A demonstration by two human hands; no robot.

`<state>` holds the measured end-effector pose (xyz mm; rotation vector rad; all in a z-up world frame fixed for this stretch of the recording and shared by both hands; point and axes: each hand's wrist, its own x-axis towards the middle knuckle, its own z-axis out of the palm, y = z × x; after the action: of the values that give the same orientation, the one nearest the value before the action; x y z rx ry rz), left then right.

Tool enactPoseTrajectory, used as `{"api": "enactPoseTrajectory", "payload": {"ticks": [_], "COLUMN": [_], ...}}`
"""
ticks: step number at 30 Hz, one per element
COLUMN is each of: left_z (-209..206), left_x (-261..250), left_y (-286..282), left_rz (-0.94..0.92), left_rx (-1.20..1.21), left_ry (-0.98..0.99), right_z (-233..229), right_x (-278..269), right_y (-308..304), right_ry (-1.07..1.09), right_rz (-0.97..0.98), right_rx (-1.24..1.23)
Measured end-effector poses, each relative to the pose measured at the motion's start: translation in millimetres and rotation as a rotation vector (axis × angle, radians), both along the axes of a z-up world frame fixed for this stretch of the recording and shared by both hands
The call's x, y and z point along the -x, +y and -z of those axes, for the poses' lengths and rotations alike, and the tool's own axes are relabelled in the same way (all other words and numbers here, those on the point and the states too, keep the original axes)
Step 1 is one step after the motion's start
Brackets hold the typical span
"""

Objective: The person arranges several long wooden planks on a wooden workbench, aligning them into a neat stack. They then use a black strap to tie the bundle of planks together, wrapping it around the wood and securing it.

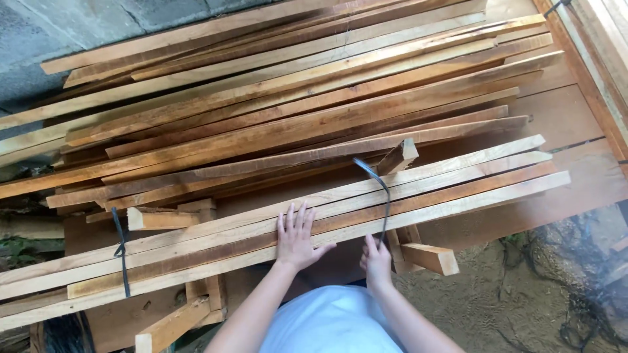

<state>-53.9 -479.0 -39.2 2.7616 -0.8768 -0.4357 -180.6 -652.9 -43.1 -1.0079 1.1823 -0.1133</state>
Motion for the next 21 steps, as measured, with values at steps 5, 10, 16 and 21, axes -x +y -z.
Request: {"api": "enactPoseTrajectory", "payload": {"ticks": [5, 10, 16, 21], "left_z": [-2, -15, -22, 22], "left_x": [-36, -94, -136, -139], "left_y": [-41, -108, -145, -131], "left_rz": [-0.018, -0.010, 0.082, 0.014], "left_rx": [0.192, 0.036, -0.310, -0.188], "left_ry": [-0.116, 0.229, 0.657, 0.980], "right_z": [6, -27, -36, -34], "right_x": [-11, -67, -98, -99], "right_y": [-7, -10, -10, -15], "right_ry": [0.086, -0.048, 0.014, 0.051], "right_rz": [0.010, 0.284, 0.579, 0.557], "right_rx": [-0.138, -0.298, -0.358, -0.384]}}
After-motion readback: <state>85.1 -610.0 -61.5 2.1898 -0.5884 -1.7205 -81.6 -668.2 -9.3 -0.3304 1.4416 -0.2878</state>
